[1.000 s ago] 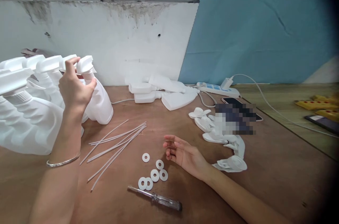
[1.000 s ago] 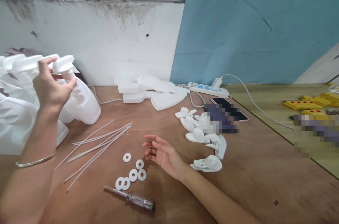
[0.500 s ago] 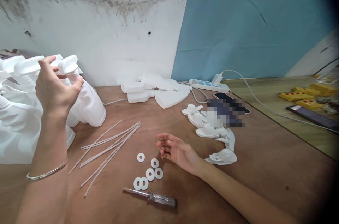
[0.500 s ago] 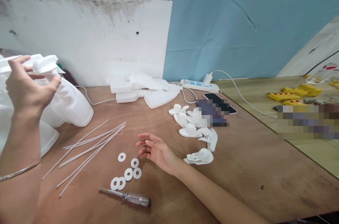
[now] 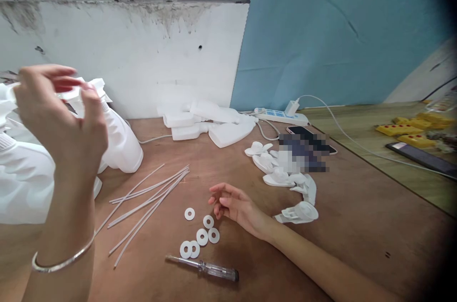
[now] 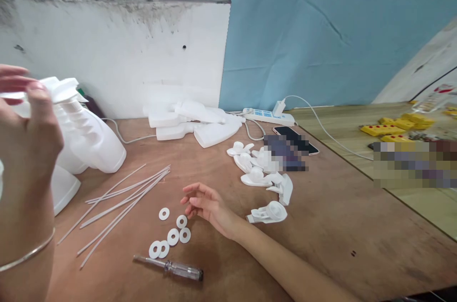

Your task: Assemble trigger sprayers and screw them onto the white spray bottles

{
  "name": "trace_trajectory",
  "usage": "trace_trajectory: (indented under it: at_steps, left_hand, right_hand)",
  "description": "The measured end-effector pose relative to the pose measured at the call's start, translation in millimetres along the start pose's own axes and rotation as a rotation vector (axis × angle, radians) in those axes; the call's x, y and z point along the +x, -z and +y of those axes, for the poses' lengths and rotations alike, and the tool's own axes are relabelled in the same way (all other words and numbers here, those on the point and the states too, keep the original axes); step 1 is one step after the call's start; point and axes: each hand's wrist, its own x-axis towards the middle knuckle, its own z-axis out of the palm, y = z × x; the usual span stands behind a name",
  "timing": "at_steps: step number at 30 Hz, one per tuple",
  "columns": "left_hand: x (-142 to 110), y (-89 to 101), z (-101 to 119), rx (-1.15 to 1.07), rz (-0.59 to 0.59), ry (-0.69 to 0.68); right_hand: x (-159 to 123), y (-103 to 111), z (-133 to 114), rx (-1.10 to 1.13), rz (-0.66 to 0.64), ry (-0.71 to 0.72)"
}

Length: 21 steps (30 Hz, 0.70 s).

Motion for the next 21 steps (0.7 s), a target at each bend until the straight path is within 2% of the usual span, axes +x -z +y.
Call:
trace_trajectory:
  at_steps: [1, 2, 4, 6, 8, 10, 12, 14, 16, 18, 21]
  left_hand:
    - [-5.2, 1.2, 10.4, -0.004, -0.02, -0.079]
    - [-12.3, 1.0, 19.4, -0.032, -0.141, -0.133]
    - [-32.6, -3.3, 31.2, -0.094, -0.564, -0.256]
    - [-58.8, -10.1, 33.2, -0.132, -0.966, -0.497]
    - [-86.0, -15.5, 26.7, -0.139, -1.258, -0.643]
    - [-109.0, -17.1, 15.9, -0.142, -1.438, -0.658]
    - [-125.0, -15.8, 5.7, -0.17, -1.492, -0.609]
    - [-133.7, -14.2, -0.9, -0.197, -1.491, -0.549]
    - [-137.2, -14.4, -3.7, -0.217, -1.481, -0.489]
    - [-138.3, -16.2, -4.7, -0.235, -1.48, -0.431]
    - [-140.9, -19.4, -7.1, -0.28, -1.473, -0.324]
  right_hand:
    - [-1.3, -2.7, -1.6, -0.121, -0.009, 0.02]
    - [-3.6, -5.8, -4.1, -0.276, -0.023, 0.047]
    - [-11.7, -11.3, -11.1, -0.686, -0.042, 0.136]
    - [-25.2, -13.1, -19.5, -1.163, -0.016, 0.303]
    - [-44.2, -8.3, -27.4, -1.568, 0.159, 0.465]
    - [-67.2, 4.3, -33.5, -1.805, 0.341, 0.519]
    - [-91.2, 22.7, -37.0, -1.942, 0.462, 0.499]
    - [-112.4, 42.6, -37.7, -2.032, 0.571, 0.485]
    - [-127.3, 59.6, -36.0, -2.098, 0.651, 0.404]
    - [-134.2, 70.8, -33.2, -2.136, 0.64, 0.368]
    - [-130.6, 74.4, -30.3, -2.144, 0.596, 0.455]
